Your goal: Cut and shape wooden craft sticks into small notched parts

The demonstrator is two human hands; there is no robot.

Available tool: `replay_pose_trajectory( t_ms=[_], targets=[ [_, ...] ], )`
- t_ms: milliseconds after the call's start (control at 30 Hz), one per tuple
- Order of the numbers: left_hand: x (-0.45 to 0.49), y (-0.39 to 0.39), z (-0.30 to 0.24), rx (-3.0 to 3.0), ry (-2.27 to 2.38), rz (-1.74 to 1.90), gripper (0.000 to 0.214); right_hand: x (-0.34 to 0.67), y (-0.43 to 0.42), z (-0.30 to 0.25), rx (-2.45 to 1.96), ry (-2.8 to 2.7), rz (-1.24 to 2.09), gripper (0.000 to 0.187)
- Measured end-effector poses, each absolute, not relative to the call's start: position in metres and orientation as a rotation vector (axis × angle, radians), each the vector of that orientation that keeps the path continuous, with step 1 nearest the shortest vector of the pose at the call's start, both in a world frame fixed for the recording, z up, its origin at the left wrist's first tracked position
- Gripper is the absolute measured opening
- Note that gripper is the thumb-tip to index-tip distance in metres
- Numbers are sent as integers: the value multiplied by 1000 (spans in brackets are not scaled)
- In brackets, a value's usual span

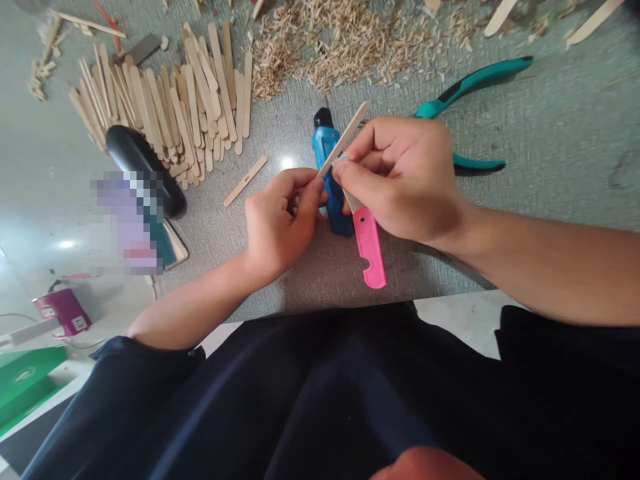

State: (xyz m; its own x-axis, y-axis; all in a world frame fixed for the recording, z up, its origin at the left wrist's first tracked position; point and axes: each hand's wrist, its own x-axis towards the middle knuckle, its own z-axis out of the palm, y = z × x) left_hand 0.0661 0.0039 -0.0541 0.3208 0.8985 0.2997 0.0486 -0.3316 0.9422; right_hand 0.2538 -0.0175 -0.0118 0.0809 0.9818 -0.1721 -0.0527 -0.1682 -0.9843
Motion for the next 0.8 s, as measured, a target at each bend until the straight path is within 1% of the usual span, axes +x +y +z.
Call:
replay_pose_trajectory(
  t_ms=[133,300,467,600,800],
  targets=[
    [67,1,-53,1627,861,1136,25,250,-20,-13,-1325,-991,1315,41],
    [69,-2,-52,1596,865,1107,32,248,-22,-12,-1305,-947,1372,36],
    [69,-3,-46,1535,851,1083,27,248,-21,-7,-1301,-951,1402,34],
    [70,-4,-45,1524,865,1095,28,247,-21,-6,-1321,-960,1394,34],
    [70,-1,-45,1527,908,1049,44,248,-21,-11,-1296,-983,1411,37]
  ],
)
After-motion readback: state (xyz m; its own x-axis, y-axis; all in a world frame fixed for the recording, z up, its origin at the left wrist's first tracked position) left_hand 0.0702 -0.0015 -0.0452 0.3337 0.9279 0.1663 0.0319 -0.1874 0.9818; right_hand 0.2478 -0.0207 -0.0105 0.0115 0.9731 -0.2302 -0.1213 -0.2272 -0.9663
